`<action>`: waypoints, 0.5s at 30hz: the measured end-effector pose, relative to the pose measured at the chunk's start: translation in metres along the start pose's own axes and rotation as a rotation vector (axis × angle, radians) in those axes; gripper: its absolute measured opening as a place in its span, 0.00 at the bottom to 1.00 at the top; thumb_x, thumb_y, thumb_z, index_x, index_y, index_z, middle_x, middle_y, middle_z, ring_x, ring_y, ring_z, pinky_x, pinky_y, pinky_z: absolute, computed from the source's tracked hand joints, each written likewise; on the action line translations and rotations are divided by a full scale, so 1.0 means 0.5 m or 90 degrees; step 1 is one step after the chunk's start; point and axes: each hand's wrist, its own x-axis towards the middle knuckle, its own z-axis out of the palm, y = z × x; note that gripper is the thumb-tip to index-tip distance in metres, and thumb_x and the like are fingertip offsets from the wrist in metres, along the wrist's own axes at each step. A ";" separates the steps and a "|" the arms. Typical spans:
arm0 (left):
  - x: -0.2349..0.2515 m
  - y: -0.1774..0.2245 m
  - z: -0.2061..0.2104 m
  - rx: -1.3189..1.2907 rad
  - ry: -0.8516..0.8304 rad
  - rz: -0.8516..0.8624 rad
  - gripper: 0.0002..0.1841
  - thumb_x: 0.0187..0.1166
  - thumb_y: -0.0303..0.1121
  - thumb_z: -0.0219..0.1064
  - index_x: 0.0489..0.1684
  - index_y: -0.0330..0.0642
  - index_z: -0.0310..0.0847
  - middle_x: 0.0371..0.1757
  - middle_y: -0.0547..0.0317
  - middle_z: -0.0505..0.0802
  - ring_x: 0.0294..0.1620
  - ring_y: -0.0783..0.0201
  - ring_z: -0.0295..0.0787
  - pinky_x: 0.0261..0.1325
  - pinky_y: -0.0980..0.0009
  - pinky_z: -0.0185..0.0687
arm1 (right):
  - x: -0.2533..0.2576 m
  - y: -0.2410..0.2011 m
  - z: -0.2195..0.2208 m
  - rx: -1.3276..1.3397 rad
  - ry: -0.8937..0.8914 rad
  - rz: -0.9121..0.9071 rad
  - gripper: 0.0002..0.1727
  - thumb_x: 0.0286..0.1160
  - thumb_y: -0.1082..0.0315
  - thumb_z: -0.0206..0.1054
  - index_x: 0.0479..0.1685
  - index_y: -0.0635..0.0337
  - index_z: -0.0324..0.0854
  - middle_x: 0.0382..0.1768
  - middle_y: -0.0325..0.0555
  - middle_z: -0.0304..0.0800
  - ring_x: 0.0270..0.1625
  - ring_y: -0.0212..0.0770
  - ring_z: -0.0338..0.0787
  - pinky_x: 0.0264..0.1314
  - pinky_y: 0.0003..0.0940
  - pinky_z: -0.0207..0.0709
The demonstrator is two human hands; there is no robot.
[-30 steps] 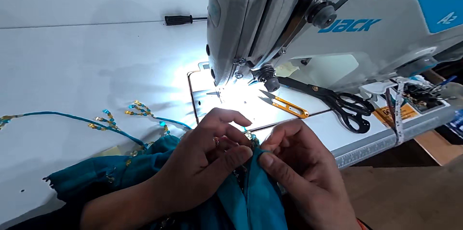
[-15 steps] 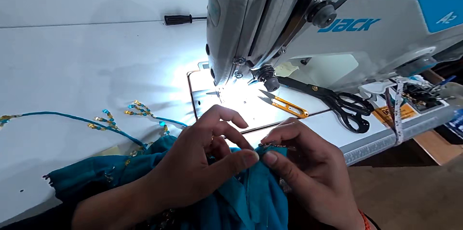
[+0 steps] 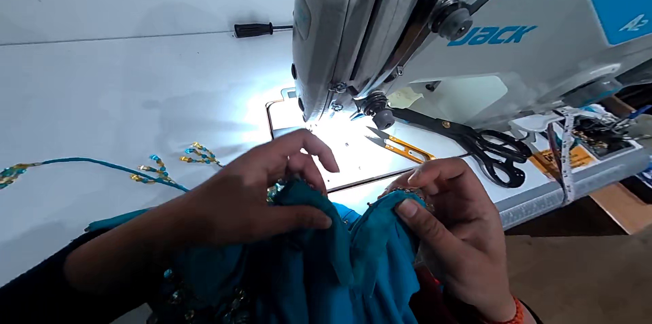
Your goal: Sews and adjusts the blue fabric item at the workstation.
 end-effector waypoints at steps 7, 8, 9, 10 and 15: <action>0.002 0.035 -0.005 -0.175 0.106 -0.071 0.29 0.57 0.20 0.81 0.57 0.50 0.74 0.41 0.64 0.95 0.40 0.71 0.95 0.40 0.79 0.92 | 0.002 -0.004 0.010 -0.065 -0.017 -0.071 0.10 0.81 0.62 0.69 0.56 0.43 0.77 0.43 0.27 0.91 0.46 0.23 0.92 0.48 0.17 0.88; 0.001 0.039 -0.001 -0.194 0.102 -0.070 0.29 0.59 0.19 0.79 0.58 0.50 0.73 0.43 0.63 0.96 0.41 0.70 0.96 0.41 0.78 0.92 | 0.004 -0.007 0.011 -0.062 -0.029 -0.072 0.10 0.81 0.62 0.69 0.56 0.43 0.77 0.44 0.26 0.92 0.47 0.22 0.92 0.49 0.17 0.87; -0.002 0.042 0.004 -0.206 0.095 -0.065 0.28 0.62 0.19 0.78 0.60 0.50 0.73 0.44 0.61 0.96 0.41 0.68 0.96 0.41 0.78 0.93 | 0.005 -0.009 0.012 -0.058 -0.039 -0.072 0.10 0.81 0.63 0.69 0.56 0.44 0.77 0.44 0.26 0.92 0.47 0.22 0.92 0.50 0.17 0.87; -0.005 0.044 0.008 -0.205 0.081 -0.056 0.27 0.64 0.20 0.77 0.61 0.49 0.72 0.45 0.60 0.95 0.42 0.67 0.96 0.41 0.78 0.92 | 0.007 -0.011 0.013 -0.052 -0.049 -0.071 0.10 0.81 0.63 0.69 0.56 0.44 0.77 0.44 0.26 0.92 0.47 0.22 0.92 0.51 0.17 0.87; -0.009 0.047 0.034 -0.175 0.067 -0.013 0.24 0.67 0.18 0.75 0.59 0.48 0.74 0.45 0.62 0.97 0.42 0.69 0.96 0.43 0.80 0.92 | 0.013 -0.021 0.024 -0.047 -0.082 -0.072 0.10 0.82 0.63 0.69 0.56 0.47 0.76 0.45 0.26 0.92 0.48 0.21 0.92 0.52 0.17 0.87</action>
